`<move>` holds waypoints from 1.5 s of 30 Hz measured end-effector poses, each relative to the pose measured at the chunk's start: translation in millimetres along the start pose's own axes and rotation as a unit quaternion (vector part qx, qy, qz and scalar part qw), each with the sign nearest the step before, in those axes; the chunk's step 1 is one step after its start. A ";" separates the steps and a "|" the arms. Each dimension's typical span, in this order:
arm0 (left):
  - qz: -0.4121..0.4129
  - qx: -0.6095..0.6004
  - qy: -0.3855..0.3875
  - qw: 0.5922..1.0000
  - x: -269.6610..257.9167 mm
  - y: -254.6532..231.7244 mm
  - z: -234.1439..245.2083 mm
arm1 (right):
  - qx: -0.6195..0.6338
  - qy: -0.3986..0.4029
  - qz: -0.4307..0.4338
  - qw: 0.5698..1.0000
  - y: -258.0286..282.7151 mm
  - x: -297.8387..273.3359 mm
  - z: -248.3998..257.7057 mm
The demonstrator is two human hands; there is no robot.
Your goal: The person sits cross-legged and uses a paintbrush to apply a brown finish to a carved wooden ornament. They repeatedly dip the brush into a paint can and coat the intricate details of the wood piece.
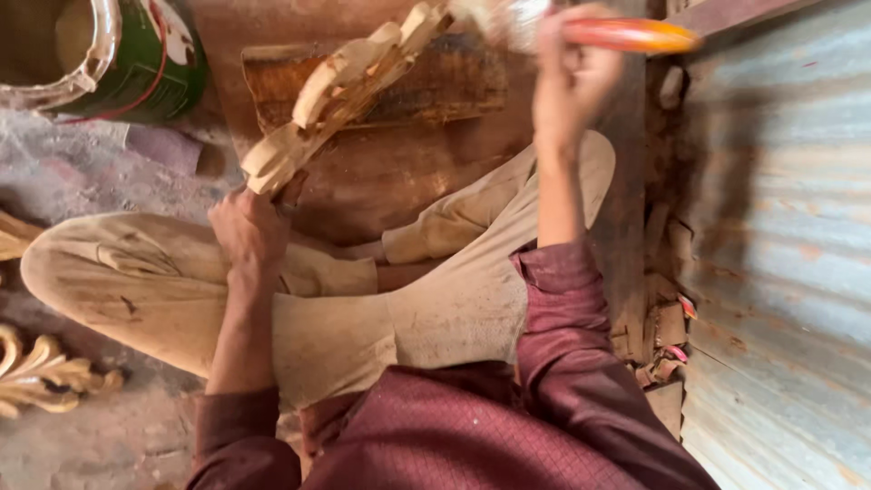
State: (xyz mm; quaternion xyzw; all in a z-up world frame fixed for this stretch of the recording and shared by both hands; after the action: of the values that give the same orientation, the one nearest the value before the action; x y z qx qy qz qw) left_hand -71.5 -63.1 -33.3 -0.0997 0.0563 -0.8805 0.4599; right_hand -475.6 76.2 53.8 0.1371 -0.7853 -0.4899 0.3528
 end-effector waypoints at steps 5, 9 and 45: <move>-0.008 -0.065 -0.017 0.998 -6.0 -13.1 19.9 | -0.029 0.025 0.006 0.999 11.0 -10.5 -8.5; -0.004 -0.060 -0.012 0.998 -0.2 -15.0 21.4 | -0.003 -0.002 -0.008 1.000 19.1 -9.1 -12.8; 0.104 -0.659 0.276 0.692 -32.8 -1.5 -62.5 | 0.240 -0.209 -0.092 0.943 16.7 -18.4 57.4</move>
State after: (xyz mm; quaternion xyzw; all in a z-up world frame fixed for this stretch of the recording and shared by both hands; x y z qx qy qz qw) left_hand -68.6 -34.9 -98.0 -0.1229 0.7566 -0.5518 0.3285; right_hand -499.9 133.2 45.0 0.1838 -0.9197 -0.3350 0.0903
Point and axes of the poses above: each hand's wrist, its own x-axis towards the middle knuckle, its own z-axis out of the back of the hand, y = z × x, the point moved 10 cm from there along x, towards the middle knuckle, and after that the axes turned 5 degrees about x, right-handed, at the moved point
